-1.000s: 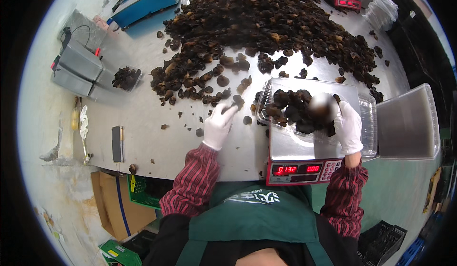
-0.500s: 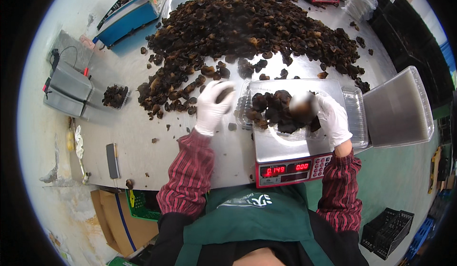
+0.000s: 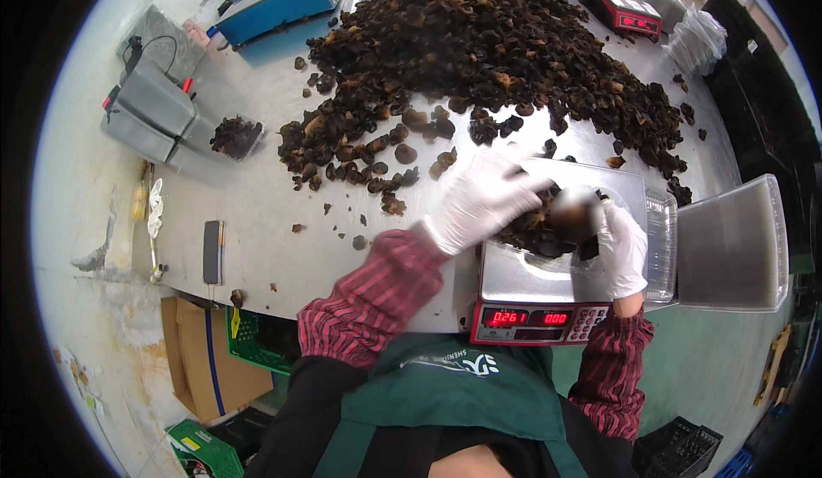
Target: The person picks up pieces of black fungus from a pile and places them into a plastic container on a digital scale by hand.
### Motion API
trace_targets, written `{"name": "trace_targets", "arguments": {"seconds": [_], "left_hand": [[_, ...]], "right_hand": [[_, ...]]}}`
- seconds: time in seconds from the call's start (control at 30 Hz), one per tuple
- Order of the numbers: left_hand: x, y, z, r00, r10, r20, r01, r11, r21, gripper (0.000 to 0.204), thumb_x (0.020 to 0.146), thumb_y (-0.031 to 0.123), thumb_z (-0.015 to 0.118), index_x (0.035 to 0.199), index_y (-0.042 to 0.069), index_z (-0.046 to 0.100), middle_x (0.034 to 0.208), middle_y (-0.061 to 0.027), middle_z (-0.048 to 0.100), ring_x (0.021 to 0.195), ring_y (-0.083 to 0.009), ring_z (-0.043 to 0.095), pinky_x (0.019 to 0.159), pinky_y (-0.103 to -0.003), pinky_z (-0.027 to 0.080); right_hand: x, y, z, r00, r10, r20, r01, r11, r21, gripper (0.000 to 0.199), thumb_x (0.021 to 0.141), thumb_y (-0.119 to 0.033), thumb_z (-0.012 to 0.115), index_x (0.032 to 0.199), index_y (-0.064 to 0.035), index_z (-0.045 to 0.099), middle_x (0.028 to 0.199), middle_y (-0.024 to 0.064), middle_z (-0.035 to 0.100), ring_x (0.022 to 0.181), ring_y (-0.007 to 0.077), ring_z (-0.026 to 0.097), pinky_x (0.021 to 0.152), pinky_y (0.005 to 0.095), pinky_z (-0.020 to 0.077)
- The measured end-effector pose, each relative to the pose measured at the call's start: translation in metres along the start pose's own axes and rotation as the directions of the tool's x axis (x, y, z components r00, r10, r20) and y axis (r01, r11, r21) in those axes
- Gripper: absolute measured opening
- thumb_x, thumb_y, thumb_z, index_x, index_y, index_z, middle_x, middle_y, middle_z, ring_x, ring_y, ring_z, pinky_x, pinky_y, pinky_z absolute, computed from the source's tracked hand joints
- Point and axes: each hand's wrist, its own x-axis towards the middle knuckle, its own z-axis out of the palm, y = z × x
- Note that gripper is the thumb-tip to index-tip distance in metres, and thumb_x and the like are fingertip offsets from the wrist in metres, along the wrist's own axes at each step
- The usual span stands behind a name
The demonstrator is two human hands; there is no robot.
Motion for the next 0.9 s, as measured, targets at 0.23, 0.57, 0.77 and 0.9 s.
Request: {"name": "trace_targets", "arguments": {"seconds": [0.23, 0.57, 0.77, 0.9], "left_hand": [[-0.087, -0.152, -0.019, 0.860, -0.503, 0.088, 0.385, 0.752, 0.535, 0.022, 0.081, 0.008, 0.058, 0.101, 0.012, 0.067, 0.099, -0.0131, 0.060, 0.096, -0.0328, 0.058, 0.083, -0.041, 0.051], [-0.016, -0.083, -0.016, 0.948, -0.296, -0.118, 0.282, 0.952, -0.121, 0.013, 0.078, -0.003, 0.062, 0.089, 0.004, 0.065, 0.093, -0.0096, 0.064, 0.088, -0.0256, 0.064, 0.077, -0.033, 0.051], [0.047, -0.003, 0.043, 0.947, 0.235, 0.219, -0.203, 0.966, -0.158, 0.017, 0.081, -0.002, 0.061, 0.097, 0.003, 0.065, 0.109, -0.0109, 0.066, 0.100, -0.0288, 0.063, 0.087, -0.035, 0.050], [0.057, 0.007, 0.027, 0.934, 0.214, 0.285, -0.154, 0.963, -0.219, 0.022, 0.082, 0.000, 0.060, 0.103, 0.005, 0.067, 0.113, -0.0138, 0.066, 0.103, -0.0326, 0.063, 0.088, -0.037, 0.051]], "right_hand": [[0.001, -0.006, -0.017, 0.982, 0.094, -0.166, -0.085, 0.994, 0.063, 0.027, 0.093, -0.026, 0.062, 0.107, -0.0027, 0.065, 0.092, 0.0144, 0.067, 0.078, 0.0295, 0.065, 0.071, 0.0359, 0.0510], [-0.042, 0.004, -0.033, 0.919, 0.291, -0.264, -0.234, 0.945, 0.227, 0.021, 0.094, -0.011, 0.062, 0.109, 0.0027, 0.066, 0.095, 0.0126, 0.070, 0.083, 0.0168, 0.065, 0.076, 0.0287, 0.0509], [-0.057, 0.008, -0.021, 0.919, 0.275, -0.282, -0.200, 0.943, 0.267, 0.021, 0.094, -0.011, 0.062, 0.111, 0.0029, 0.065, 0.090, 0.0078, 0.068, 0.076, 0.0109, 0.061, 0.071, 0.0254, 0.0501], [-0.069, 0.014, -0.027, 0.906, 0.373, -0.199, -0.307, 0.904, 0.296, 0.021, 0.094, -0.014, 0.061, 0.110, -0.0007, 0.065, 0.091, 0.0117, 0.067, 0.079, 0.0195, 0.064, 0.073, 0.0306, 0.0505]]}}
